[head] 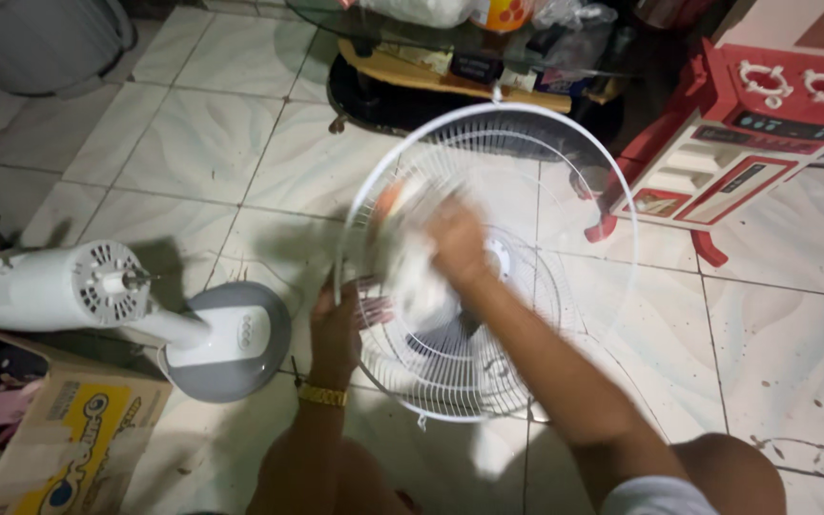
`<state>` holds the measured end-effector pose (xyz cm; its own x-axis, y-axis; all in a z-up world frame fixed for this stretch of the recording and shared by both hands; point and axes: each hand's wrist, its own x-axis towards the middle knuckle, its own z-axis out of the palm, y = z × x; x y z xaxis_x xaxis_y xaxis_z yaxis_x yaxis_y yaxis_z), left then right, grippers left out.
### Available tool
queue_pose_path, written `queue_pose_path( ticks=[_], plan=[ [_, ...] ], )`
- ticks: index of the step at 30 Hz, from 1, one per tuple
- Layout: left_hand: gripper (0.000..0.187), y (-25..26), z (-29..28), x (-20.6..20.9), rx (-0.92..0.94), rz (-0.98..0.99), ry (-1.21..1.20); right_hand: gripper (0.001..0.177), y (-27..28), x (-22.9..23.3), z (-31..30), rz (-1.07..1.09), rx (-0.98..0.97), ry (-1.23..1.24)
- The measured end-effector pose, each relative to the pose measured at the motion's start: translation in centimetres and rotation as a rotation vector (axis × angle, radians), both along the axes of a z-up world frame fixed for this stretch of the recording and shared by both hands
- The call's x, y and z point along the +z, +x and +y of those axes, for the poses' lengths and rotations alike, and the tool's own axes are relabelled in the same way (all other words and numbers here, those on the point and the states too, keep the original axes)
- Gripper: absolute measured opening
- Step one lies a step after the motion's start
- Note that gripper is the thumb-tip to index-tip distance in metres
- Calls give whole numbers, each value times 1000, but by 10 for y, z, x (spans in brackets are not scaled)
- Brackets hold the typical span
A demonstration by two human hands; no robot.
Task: The person assembles a white pedestal fan by attaching a blue fan blade to the motor hub, securing it with a nut, and snapping the front grille into place. The person then wipes the grille and blades of a second fan with a white cloth.
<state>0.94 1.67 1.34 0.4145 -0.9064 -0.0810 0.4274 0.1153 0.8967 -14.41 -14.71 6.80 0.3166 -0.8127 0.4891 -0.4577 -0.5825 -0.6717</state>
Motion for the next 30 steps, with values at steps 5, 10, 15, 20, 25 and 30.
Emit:
queue_pose_path(
  ticks=[5, 10, 15, 20, 25, 30],
  plan=[
    [54, 18, 18, 32, 52, 32, -110, 50, -121, 16, -89, 485, -448, -613],
    [49, 15, 15, 32, 126, 90, -280, 43, -160, -64, -44, 560, -297, -299],
    [52, 11, 2, 17, 187, 16, -282, 57, -78, -143, 92, 161, -60, 280],
    [58, 15, -3, 11, 178, -79, -208, 61, -42, -102, 150, 109, 392, 77],
    [58, 7, -12, 3, 195, 27, -126, 69, -42, -60, 160, 314, 230, 41],
    [62, 22, -27, -7, 97, 28, -188, 59, -70, -54, 108, -136, 292, -24]
  ],
)
